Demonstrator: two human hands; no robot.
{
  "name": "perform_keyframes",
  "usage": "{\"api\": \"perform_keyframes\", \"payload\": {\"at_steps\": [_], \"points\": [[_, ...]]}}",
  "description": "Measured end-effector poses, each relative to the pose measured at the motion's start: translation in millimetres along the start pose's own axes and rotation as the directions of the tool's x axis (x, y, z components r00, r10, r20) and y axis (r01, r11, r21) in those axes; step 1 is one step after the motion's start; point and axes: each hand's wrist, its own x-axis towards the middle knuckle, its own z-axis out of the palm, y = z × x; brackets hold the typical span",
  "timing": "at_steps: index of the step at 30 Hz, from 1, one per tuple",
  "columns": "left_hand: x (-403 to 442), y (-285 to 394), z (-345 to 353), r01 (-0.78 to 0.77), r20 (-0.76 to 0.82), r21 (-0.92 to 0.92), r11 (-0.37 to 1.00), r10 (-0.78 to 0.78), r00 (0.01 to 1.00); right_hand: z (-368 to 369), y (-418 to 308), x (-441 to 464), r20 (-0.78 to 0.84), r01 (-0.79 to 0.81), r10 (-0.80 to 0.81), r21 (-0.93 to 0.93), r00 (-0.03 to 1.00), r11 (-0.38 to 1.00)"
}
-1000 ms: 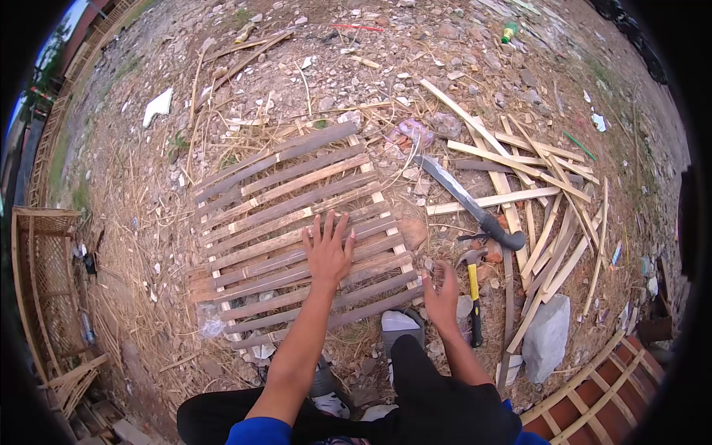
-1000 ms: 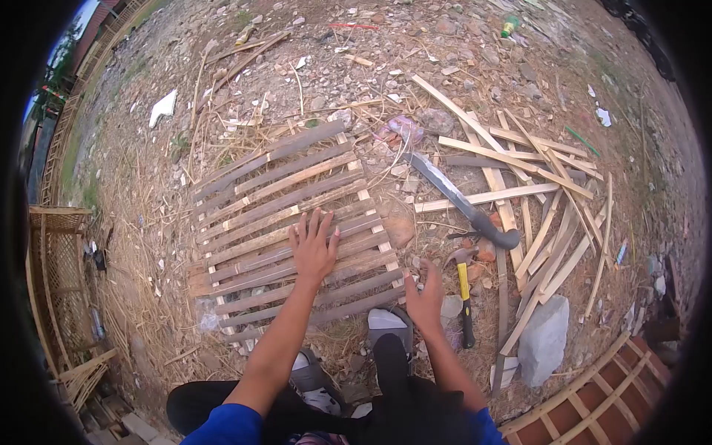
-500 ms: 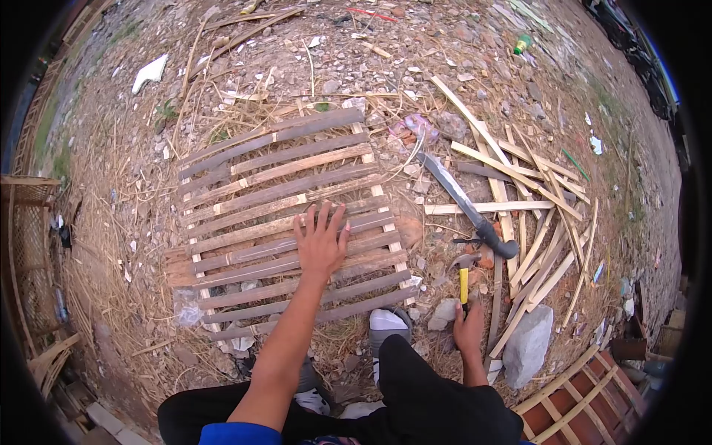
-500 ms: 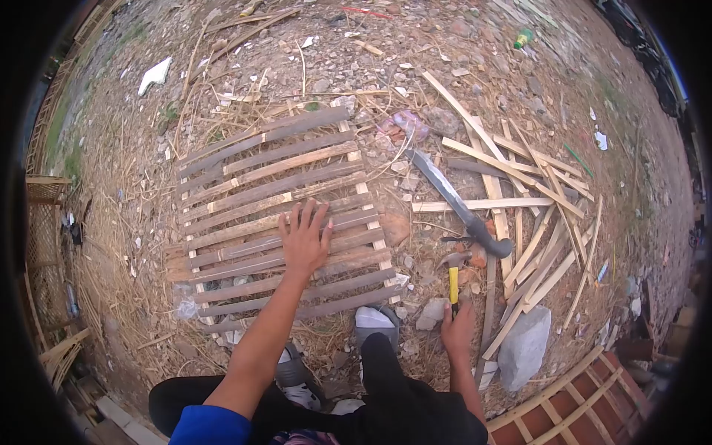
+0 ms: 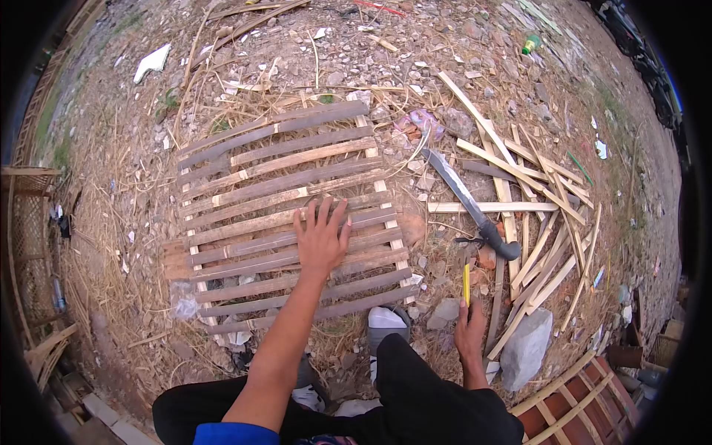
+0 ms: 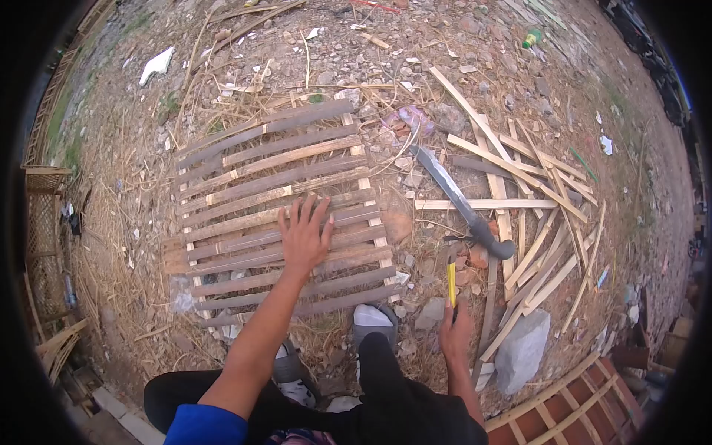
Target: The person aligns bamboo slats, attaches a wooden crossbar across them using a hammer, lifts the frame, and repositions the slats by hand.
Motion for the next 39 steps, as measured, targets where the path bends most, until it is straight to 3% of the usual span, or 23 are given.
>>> {"api": "perform_keyframes", "payload": {"at_steps": [1, 4, 6, 13, 16, 22, 25, 31, 34, 37, 39], "points": [[0, 1, -1, 0.002, 0.008, -0.008, 1.0, -0.002, 1.0, -4, -12, 0, 0.065, -0.017, 0.016, 0.023, 0.998, 1.0], [0, 2, -4, 0.007, 0.019, -0.022, 1.0, -0.007, 1.0, 9, -17, 9, 0.138, 0.202, -0.181, -0.159, 0.974, 0.966], [1, 1, -3, 0.011, 0.017, -0.024, 1.0, -0.01, 1.0, 18, -19, 19, 0.122, 0.321, -0.302, -0.184, 0.945, 0.929], [0, 0, 0, -0.012, 0.005, -0.006, 1.0, 0.012, 1.0, 24, -15, 62, 0.237, 0.666, -0.625, -0.202, 0.744, 0.718], [0, 0, -1, -0.018, 0.001, -0.001, 1.0, 0.018, 1.0, 30, -14, 78, 0.311, 0.634, -0.553, -0.324, 0.772, 0.703], [1, 0, -2, -0.015, 0.008, -0.008, 1.0, 0.015, 1.0, 28, -10, 95, 0.276, 0.771, -0.72, -0.249, 0.637, 0.586], [0, 1, -1, -0.012, 0.023, -0.002, 1.0, 0.012, 1.0, 32, -14, 99, 0.314, 0.714, -0.643, -0.356, 0.699, 0.603], [1, 0, -1, -0.021, 0.037, 0.026, 0.999, 0.02, 0.999, 21, -22, 97, 0.271, 0.849, -0.807, -0.237, 0.525, 0.473], [-1, 1, -1, -0.021, 0.051, 0.029, 0.999, 0.02, 0.998, 23, -30, 98, 0.298, 0.724, -0.665, -0.378, 0.685, 0.577], [1, -1, 0, -0.011, 0.074, 0.038, 0.999, 0.008, 0.997, 18, -35, 100, 0.333, 0.73, -0.652, -0.375, 0.682, 0.572], [2, -1, 0, -0.018, 0.079, 0.053, 0.998, 0.014, 0.997, 8, -35, 106, 0.322, 0.857, -0.798, -0.272, 0.509, 0.437]]}}
